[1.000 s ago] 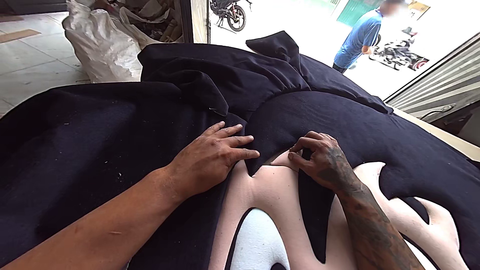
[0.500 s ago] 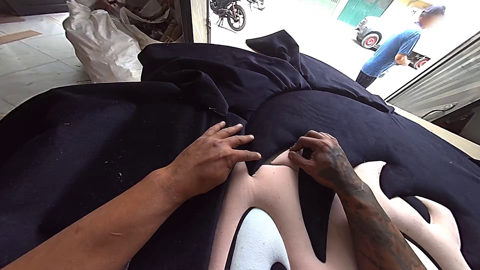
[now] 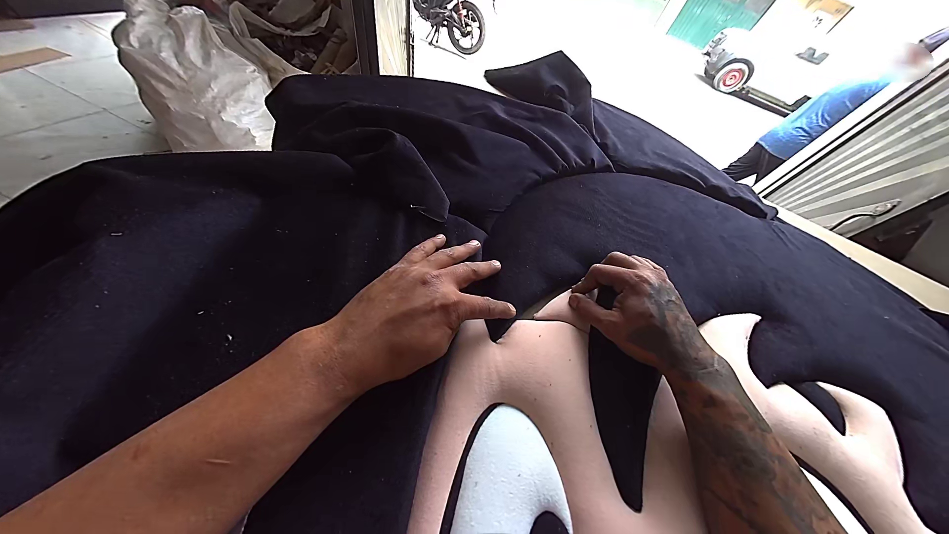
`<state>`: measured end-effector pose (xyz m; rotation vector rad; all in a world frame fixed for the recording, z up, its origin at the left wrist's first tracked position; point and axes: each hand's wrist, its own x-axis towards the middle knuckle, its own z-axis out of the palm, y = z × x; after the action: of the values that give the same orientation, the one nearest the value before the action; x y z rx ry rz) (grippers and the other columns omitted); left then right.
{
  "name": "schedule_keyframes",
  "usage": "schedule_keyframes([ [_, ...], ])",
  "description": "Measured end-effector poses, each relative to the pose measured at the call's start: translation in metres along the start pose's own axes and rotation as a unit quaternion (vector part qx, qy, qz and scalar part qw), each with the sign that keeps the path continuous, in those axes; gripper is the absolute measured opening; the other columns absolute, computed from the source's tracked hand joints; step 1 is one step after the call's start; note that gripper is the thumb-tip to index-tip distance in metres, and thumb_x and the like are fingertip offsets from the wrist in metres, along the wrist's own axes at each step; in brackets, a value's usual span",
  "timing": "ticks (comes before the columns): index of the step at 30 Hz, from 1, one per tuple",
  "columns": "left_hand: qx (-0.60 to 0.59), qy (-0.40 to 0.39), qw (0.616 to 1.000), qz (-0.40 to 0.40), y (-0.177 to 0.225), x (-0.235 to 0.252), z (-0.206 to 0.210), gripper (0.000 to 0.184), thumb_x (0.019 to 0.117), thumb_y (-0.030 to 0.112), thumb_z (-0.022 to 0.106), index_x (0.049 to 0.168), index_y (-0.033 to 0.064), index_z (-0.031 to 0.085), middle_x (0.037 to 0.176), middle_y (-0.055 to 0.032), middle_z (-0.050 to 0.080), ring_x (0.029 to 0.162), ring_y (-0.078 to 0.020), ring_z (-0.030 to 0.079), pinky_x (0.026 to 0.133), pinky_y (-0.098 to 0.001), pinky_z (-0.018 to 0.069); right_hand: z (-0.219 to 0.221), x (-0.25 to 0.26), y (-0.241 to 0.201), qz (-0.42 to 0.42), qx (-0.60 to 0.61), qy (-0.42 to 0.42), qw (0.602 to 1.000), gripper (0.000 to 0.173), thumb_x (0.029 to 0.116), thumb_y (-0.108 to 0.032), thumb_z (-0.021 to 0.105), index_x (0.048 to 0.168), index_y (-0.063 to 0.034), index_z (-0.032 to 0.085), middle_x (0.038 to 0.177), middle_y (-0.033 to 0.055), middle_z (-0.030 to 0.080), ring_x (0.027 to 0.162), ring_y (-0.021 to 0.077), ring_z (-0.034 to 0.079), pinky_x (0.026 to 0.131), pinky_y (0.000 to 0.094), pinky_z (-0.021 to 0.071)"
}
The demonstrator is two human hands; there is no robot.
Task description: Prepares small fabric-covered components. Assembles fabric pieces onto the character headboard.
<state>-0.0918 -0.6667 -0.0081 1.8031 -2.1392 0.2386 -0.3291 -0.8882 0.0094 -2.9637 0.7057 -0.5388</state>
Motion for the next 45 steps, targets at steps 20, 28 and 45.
schedule_keyframes([
  [20,-0.043,-0.007,0.999,0.001,0.007,-0.002,-0.002,0.035,0.1012,0.028,0.047,0.106,0.0425,0.079,0.149,0.0072,0.059,0.149,-0.0215,0.041,0.125,-0.0550,0.0296,-0.001,0.000,-0.001,0.001,0.004,-0.002,1.000,0.022,0.0862,-0.051,0.064,0.083,-0.0331,0.075,0.081,-0.0139,0.060,0.085,0.0074,0.059,0.092,0.0411,0.0467],
  [28,-0.049,-0.006,0.999,0.004,0.008,-0.002,-0.001,0.036,0.1029,0.024,0.043,0.113,0.0386,0.075,0.141,0.0126,0.064,0.147,-0.0165,0.045,0.125,-0.0582,0.0282,-0.002,0.000,0.000,0.009,0.012,-0.012,1.000,0.021,0.0863,-0.052,0.065,0.082,-0.0338,0.076,0.080,-0.0146,0.060,0.086,0.0064,0.059,0.092,0.0403,0.0472],
  [45,-0.072,-0.019,0.997,-0.018,0.011,0.000,-0.003,0.036,0.1036,0.028,0.045,0.110,0.0375,0.079,0.133,0.0180,0.069,0.141,-0.0061,0.050,0.128,-0.0564,0.0241,-0.002,0.001,0.000,0.013,0.025,-0.016,0.999,0.019,0.0859,-0.050,0.067,0.079,-0.0334,0.075,0.079,-0.0143,0.059,0.085,0.0064,0.059,0.090,0.0387,0.0470],
])
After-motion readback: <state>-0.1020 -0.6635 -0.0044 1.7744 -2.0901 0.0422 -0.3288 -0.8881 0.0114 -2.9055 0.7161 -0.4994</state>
